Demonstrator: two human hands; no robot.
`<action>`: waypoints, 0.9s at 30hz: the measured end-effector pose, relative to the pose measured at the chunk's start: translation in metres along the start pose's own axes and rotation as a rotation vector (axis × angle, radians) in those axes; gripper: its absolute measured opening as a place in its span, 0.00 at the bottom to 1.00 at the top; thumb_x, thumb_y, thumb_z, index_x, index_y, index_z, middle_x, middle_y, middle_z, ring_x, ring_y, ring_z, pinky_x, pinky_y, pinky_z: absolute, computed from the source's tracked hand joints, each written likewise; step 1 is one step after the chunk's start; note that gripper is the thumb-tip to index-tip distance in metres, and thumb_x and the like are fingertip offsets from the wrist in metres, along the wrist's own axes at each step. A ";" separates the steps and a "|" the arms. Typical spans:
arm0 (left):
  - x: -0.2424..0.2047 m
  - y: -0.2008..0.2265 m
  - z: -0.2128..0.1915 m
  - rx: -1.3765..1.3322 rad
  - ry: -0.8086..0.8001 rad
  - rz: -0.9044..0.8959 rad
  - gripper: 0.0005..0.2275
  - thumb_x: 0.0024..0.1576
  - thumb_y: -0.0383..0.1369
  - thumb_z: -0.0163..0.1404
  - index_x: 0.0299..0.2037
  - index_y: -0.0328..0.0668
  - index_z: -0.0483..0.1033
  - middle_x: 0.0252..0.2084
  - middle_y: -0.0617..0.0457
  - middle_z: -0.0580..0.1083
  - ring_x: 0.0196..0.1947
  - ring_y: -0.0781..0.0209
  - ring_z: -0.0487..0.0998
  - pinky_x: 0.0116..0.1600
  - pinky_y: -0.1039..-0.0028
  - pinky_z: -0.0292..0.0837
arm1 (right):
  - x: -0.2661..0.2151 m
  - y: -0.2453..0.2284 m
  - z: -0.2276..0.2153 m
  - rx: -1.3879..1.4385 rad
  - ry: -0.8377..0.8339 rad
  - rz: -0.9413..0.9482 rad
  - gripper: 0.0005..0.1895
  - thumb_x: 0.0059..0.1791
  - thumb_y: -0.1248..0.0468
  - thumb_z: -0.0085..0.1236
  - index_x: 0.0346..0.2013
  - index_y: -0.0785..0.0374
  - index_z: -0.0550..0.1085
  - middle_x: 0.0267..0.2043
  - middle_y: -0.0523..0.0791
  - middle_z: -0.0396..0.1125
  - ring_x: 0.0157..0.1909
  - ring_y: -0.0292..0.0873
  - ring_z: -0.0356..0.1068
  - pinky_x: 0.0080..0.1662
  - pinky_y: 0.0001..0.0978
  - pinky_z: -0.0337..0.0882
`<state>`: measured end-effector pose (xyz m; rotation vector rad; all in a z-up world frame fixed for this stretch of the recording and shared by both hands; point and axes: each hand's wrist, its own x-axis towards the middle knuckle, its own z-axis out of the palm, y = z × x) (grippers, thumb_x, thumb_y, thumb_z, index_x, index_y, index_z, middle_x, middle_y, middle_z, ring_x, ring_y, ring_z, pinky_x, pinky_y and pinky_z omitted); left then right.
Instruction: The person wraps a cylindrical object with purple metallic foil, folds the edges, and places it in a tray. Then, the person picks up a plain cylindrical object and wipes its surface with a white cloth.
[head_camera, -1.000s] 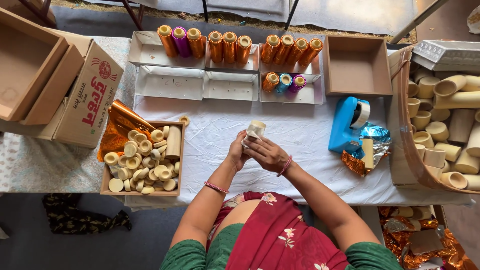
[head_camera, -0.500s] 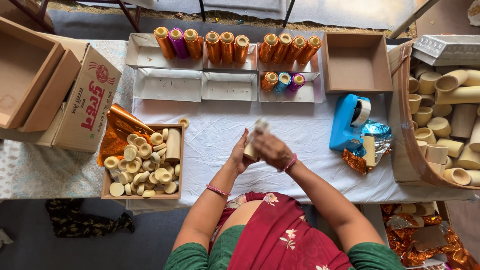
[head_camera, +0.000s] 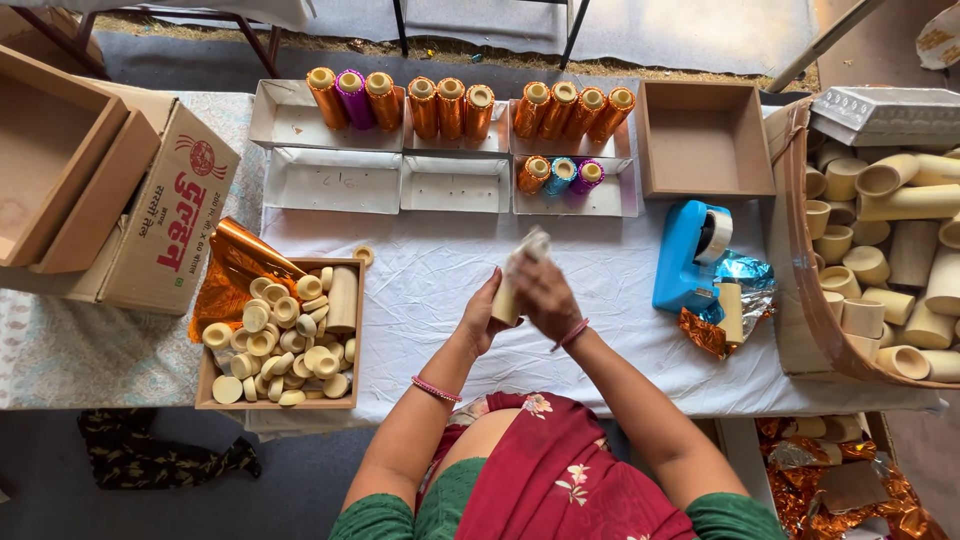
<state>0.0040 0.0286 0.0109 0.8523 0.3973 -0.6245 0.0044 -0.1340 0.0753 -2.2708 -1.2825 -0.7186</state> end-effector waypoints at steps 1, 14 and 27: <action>-0.007 0.004 0.004 0.033 -0.006 -0.007 0.25 0.59 0.57 0.47 0.55 0.48 0.73 0.43 0.52 0.77 0.38 0.64 0.79 0.37 0.71 0.78 | -0.004 0.006 0.005 0.038 0.094 0.204 0.19 0.51 0.64 0.58 0.56 0.62 0.73 0.63 0.52 0.67 0.66 0.54 0.66 0.64 0.48 0.68; -0.034 0.036 0.007 0.979 0.088 0.631 0.28 0.45 0.36 0.65 0.58 0.45 0.74 0.43 0.48 0.78 0.40 0.55 0.80 0.43 0.68 0.75 | -0.025 0.022 0.026 0.732 0.202 0.999 0.18 0.54 0.61 0.58 0.57 0.63 0.70 0.48 0.46 0.72 0.47 0.35 0.72 0.47 0.27 0.74; 0.002 -0.002 0.003 0.030 -0.021 0.194 0.22 0.67 0.50 0.37 0.68 0.53 0.63 0.55 0.57 0.76 0.50 0.64 0.79 0.52 0.71 0.76 | -0.010 -0.016 0.008 0.280 0.137 0.361 0.21 0.56 0.64 0.53 0.65 0.52 0.70 0.63 0.52 0.68 0.67 0.56 0.68 0.64 0.47 0.71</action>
